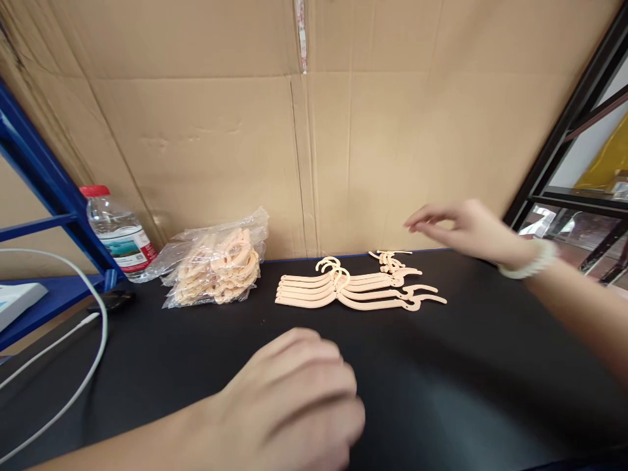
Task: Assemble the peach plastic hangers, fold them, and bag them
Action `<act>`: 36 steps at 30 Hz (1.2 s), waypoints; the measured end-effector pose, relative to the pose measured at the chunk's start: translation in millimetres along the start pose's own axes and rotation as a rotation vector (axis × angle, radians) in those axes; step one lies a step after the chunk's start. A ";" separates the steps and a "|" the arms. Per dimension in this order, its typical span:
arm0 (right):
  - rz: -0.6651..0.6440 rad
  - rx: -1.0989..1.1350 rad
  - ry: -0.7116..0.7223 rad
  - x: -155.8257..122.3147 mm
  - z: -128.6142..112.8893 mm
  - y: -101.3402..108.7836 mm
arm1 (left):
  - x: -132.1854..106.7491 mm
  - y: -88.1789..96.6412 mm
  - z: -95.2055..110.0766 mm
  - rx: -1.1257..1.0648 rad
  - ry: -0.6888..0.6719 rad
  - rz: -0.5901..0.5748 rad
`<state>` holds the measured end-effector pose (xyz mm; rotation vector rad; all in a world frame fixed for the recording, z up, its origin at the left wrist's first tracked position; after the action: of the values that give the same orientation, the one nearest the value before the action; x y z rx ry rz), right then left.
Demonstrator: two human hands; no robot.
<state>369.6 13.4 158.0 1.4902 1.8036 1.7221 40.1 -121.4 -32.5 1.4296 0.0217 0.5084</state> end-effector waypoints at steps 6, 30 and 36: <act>-0.485 -0.220 -0.105 22.6 44.0 -94.9 | 94.0 70.2 -27.5 -0.060 -0.001 0.001; -0.565 -0.246 0.017 14.1 91.1 -119.9 | 89.4 54.9 -33.3 -0.090 0.050 -0.066; -0.534 -0.286 0.035 14.7 83.1 -120.0 | 89.0 55.6 -33.0 -0.079 0.051 -0.053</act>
<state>366.2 100.4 40.0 0.7783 1.6786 1.6400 91.3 -56.6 40.1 1.3355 0.0794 0.4970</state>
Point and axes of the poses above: each hand's wrist, its own x-axis towards the middle knuckle, its own y-axis out of the back of the hand, z = x × y, the point moved 6 cm from there along x, towards the middle knuckle, and after that the axes turned 13 degrees about -z, right-handed, at the moved point
